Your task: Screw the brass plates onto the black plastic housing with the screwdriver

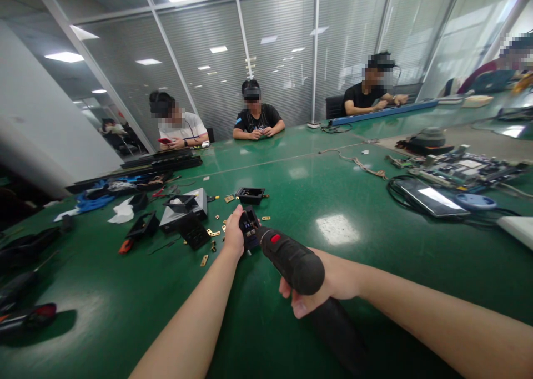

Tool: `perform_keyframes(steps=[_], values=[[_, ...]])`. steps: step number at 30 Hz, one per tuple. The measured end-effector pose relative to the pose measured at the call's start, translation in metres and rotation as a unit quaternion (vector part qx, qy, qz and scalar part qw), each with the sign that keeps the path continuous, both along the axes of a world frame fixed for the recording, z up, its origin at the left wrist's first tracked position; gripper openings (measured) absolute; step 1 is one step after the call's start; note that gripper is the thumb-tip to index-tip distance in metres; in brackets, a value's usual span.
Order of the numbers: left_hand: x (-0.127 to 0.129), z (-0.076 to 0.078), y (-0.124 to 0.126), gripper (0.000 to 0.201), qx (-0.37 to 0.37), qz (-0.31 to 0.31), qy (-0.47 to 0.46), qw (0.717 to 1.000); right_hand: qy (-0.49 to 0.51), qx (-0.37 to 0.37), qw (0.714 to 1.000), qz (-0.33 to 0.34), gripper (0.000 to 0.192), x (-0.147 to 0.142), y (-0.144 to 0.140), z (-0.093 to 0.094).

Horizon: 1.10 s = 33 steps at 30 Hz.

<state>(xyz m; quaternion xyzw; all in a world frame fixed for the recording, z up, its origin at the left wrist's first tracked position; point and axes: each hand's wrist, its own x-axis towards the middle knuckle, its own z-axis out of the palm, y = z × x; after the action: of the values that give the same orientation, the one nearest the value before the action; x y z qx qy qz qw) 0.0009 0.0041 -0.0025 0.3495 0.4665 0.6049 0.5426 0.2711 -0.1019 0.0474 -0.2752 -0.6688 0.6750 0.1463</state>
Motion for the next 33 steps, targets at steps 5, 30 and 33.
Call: perform_keyframes(steps=[5,30,33], values=[[-0.0010,-0.0013,0.0009,0.068,-0.005,-0.001,0.005,1.000,0.015,0.001,1.000,0.007,0.062,-0.0001,0.0012,-0.0007],[-0.0001,-0.0012,0.0010,0.069,0.001,0.008,0.003,1.000,-0.004,0.007,1.000,0.008,0.062,-0.0010,0.0023,-0.0013],[-0.0002,-0.0009,0.0009,0.069,0.002,0.005,0.004,1.000,0.000,0.007,1.000,0.005,0.062,-0.0008,0.0018,-0.0012]])
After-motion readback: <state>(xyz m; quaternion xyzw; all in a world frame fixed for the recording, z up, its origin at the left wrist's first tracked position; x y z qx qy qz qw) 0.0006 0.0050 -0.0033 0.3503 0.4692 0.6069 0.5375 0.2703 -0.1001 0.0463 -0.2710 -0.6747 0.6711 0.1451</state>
